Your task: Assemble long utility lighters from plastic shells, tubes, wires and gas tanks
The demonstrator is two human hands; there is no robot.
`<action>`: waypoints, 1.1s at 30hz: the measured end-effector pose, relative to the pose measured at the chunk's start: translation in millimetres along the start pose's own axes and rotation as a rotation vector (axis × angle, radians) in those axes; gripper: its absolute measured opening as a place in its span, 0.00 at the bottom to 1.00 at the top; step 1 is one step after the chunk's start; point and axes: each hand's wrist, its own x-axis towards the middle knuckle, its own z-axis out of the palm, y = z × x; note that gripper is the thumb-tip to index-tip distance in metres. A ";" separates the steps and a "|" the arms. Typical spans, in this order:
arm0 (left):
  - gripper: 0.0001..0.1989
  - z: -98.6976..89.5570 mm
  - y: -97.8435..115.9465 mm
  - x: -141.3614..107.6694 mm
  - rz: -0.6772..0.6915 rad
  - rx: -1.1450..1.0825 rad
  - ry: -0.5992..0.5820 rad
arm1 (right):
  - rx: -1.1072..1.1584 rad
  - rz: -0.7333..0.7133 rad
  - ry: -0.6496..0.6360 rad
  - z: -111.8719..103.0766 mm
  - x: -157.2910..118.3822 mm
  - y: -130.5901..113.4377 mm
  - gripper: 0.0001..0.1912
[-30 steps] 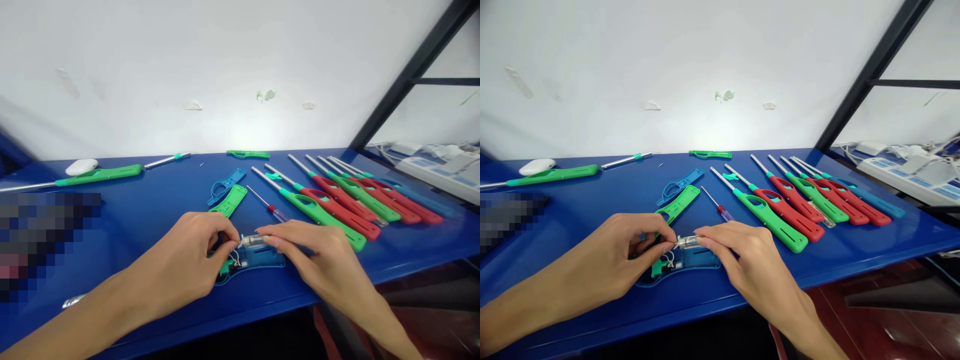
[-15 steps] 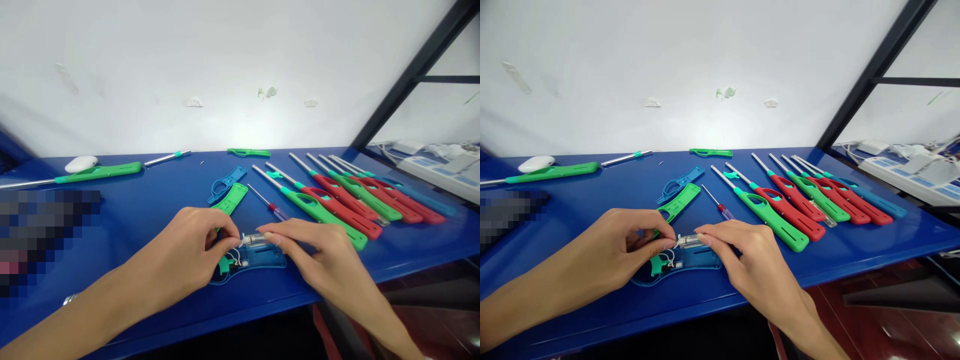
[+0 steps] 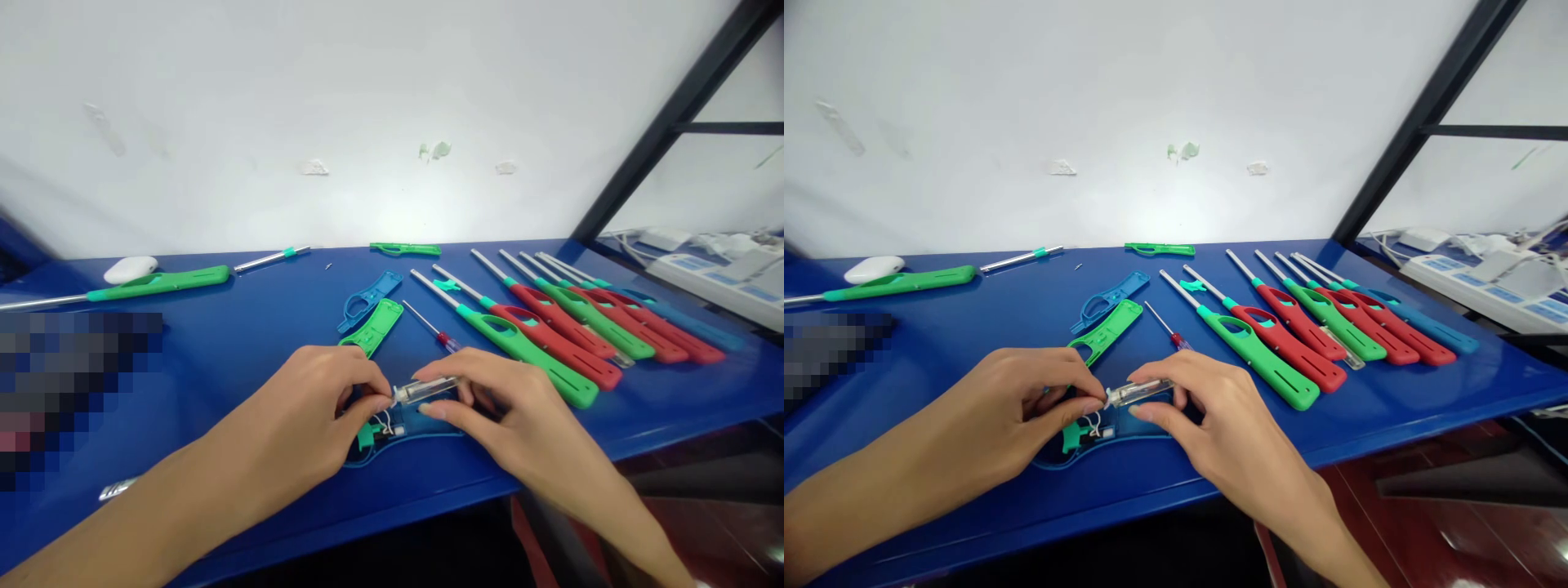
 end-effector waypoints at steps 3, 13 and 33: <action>0.12 1.4 -1.4 -8.6 0.055 0.041 0.065 | -0.005 0.000 0.001 0.1 0.3 1.4 0.08; 0.14 36.0 -12.5 -58.1 0.302 0.302 0.350 | -0.080 0.004 -0.084 -0.3 -0.2 1.4 0.05; 0.18 39.5 -9.5 -53.9 0.257 0.229 0.280 | -0.119 -0.085 -0.145 -2.3 -3.2 5.1 0.15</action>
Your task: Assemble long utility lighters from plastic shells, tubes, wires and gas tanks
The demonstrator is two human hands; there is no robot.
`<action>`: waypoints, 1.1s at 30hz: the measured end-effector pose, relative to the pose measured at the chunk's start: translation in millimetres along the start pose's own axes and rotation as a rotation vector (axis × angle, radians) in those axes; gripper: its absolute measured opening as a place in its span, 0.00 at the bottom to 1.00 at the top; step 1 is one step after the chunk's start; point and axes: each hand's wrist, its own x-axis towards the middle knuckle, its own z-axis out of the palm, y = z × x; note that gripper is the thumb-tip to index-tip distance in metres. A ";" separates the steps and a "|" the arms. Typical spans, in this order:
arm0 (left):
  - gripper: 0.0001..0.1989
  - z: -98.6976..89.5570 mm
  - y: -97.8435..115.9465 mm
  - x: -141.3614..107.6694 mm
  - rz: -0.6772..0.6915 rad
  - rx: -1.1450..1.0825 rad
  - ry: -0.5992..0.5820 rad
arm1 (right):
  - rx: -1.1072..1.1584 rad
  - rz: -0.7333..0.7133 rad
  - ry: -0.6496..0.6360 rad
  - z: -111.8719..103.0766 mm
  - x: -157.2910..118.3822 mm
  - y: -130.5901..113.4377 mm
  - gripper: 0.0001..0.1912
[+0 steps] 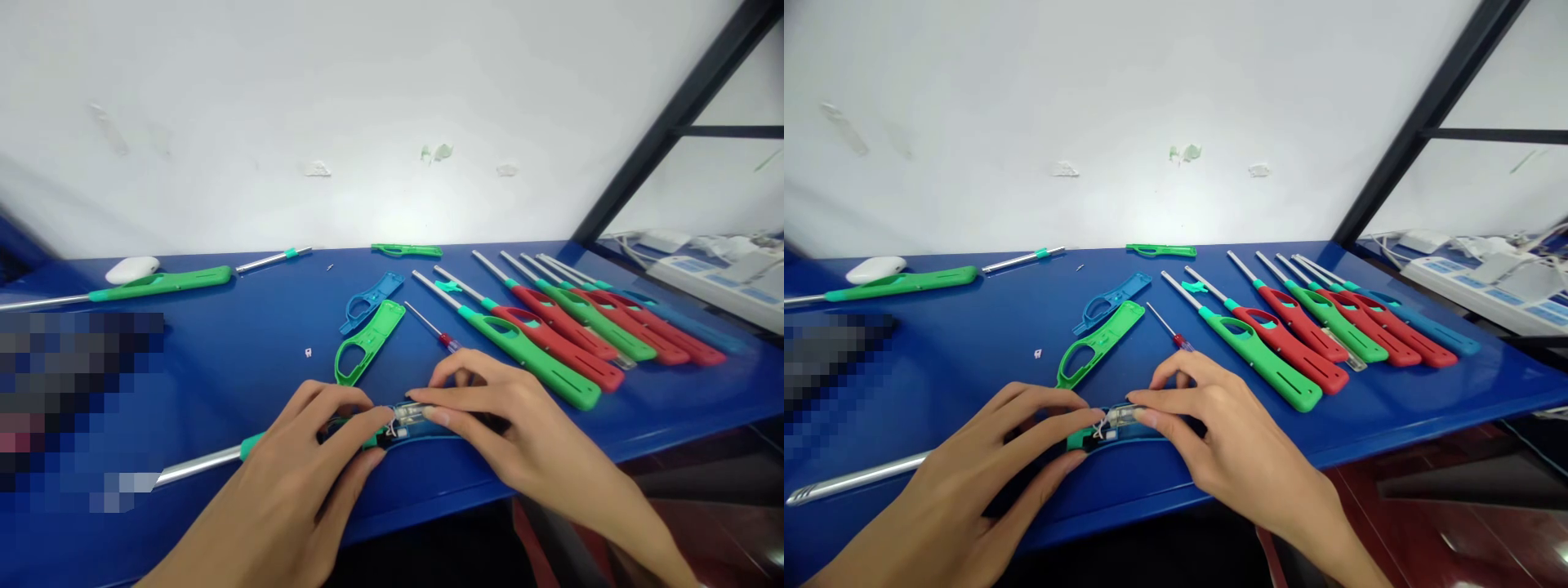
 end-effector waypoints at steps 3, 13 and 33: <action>0.18 -1.4 0.5 -0.2 -0.003 -0.001 -0.026 | 0.019 0.024 -0.013 -1.4 0.2 -0.9 0.15; 0.20 0.8 -2.6 -2.7 -0.004 0.002 -0.058 | 0.149 0.049 0.011 0.7 1.8 2.3 0.13; 0.18 -0.2 -1.2 -4.7 -0.005 0.030 -0.057 | 0.145 -0.016 0.050 0.4 4.2 1.1 0.13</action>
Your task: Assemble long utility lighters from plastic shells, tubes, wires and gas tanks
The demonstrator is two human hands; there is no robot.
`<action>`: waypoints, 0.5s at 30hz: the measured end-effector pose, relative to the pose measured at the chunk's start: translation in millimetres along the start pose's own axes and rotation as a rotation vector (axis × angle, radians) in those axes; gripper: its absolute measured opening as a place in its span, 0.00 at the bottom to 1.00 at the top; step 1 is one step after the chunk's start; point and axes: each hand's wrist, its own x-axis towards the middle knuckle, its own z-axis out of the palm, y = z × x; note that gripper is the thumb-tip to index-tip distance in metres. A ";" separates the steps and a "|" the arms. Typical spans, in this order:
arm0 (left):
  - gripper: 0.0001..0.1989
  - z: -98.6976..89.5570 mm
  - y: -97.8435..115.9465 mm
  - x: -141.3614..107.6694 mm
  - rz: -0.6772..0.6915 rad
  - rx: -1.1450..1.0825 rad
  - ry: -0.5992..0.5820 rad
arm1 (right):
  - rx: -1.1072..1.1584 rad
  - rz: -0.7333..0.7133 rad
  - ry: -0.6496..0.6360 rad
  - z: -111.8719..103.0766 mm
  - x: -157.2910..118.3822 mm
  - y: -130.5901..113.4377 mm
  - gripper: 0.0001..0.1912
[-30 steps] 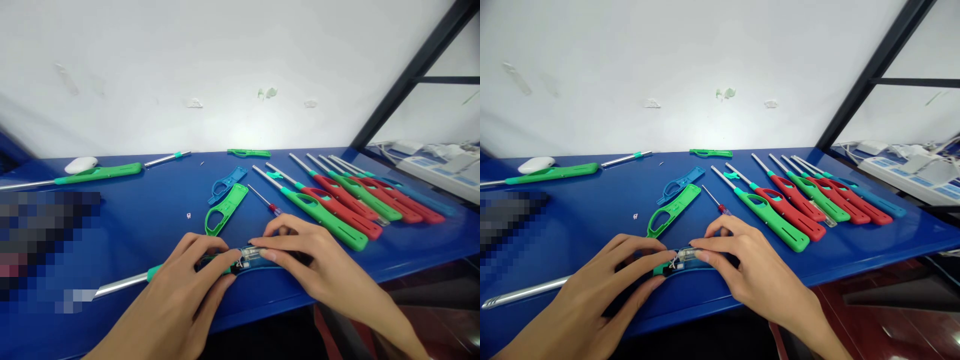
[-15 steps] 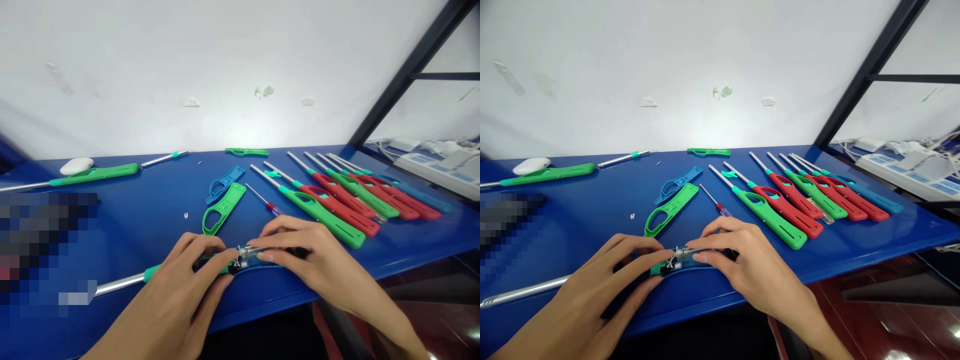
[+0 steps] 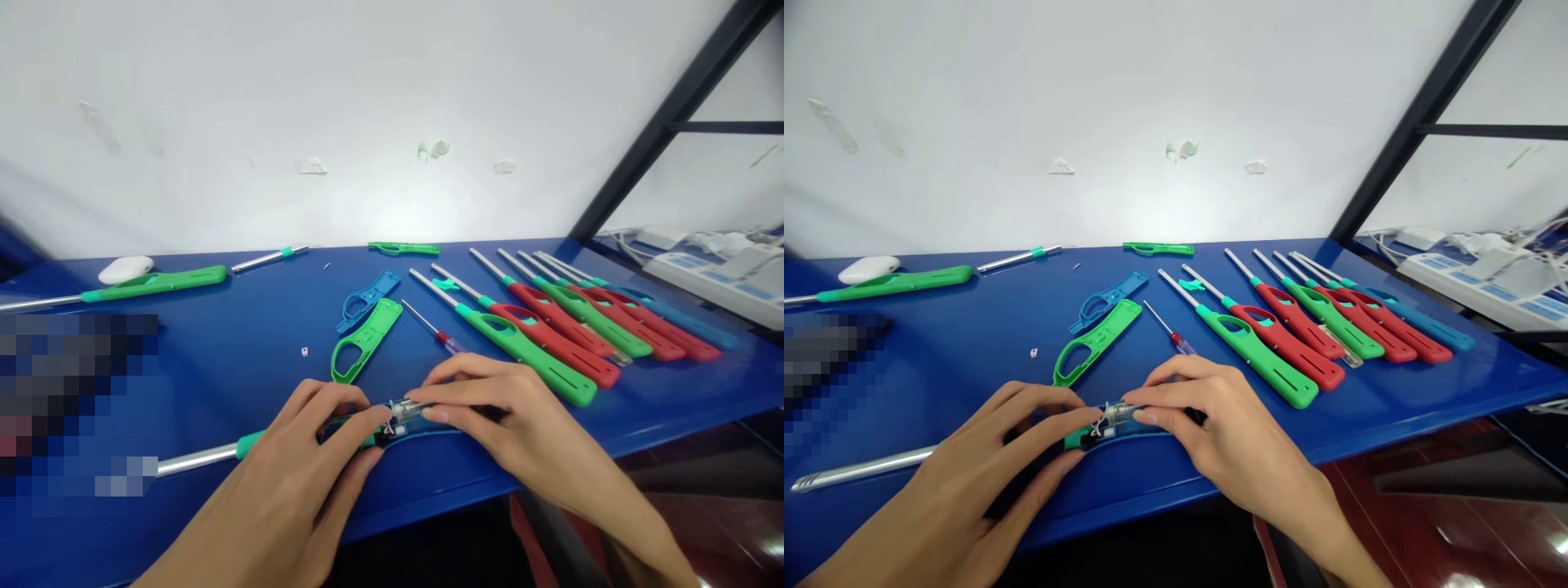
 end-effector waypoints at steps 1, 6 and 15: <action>0.17 0.3 0.2 -0.6 0.000 0.004 0.006 | -0.001 -0.002 -0.001 -0.1 -0.2 -0.1 0.13; 0.17 2.4 0.3 -0.4 -0.015 0.025 0.034 | -0.022 -0.019 0.014 -0.4 -1.3 -0.5 0.11; 0.17 0.9 1.4 2.1 -0.020 0.005 0.019 | -0.072 -0.049 0.033 -0.6 -2.3 -1.6 0.14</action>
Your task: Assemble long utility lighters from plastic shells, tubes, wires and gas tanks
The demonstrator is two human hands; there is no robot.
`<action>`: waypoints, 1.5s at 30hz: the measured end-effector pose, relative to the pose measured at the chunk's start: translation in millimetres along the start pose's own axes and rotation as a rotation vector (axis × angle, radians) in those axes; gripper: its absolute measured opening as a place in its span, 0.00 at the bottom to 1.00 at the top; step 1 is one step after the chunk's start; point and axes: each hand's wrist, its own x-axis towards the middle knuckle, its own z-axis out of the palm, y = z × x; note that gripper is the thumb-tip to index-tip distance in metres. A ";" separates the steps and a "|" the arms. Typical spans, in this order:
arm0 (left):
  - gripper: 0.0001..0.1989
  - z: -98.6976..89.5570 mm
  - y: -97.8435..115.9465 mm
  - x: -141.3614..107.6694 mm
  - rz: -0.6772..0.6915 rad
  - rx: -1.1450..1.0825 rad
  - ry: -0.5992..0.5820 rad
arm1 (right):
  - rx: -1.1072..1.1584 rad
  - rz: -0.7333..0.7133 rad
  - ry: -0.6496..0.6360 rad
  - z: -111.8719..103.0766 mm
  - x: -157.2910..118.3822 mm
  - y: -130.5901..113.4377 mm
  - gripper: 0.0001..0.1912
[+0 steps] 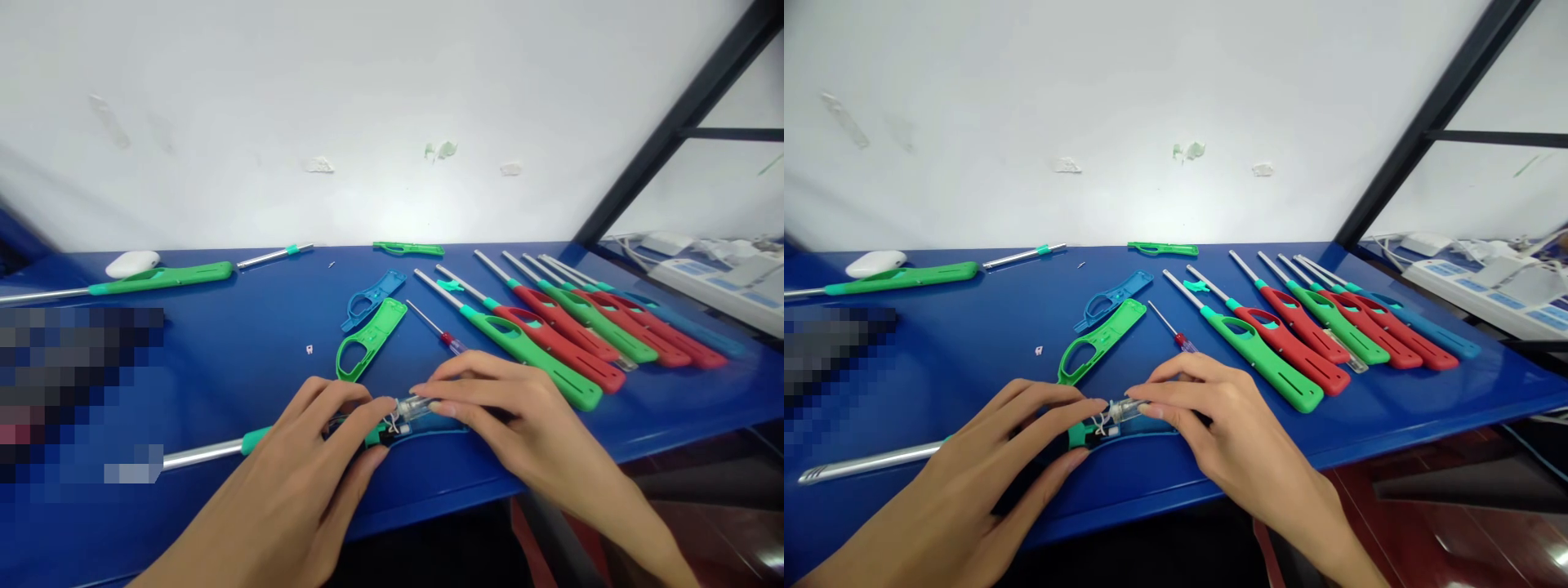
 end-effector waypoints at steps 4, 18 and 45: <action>0.18 -0.4 0.0 -0.8 0.007 -0.002 0.003 | -0.007 -0.017 0.001 -1.2 -0.8 -0.7 0.16; 0.19 -0.2 -0.4 -4.3 -0.006 -0.010 -0.029 | -0.026 0.006 -0.015 0.7 2.3 -0.3 0.14; 0.20 -1.3 0.6 0.9 0.037 0.027 -0.007 | -0.184 -0.140 0.013 -2.2 -0.4 -0.5 0.17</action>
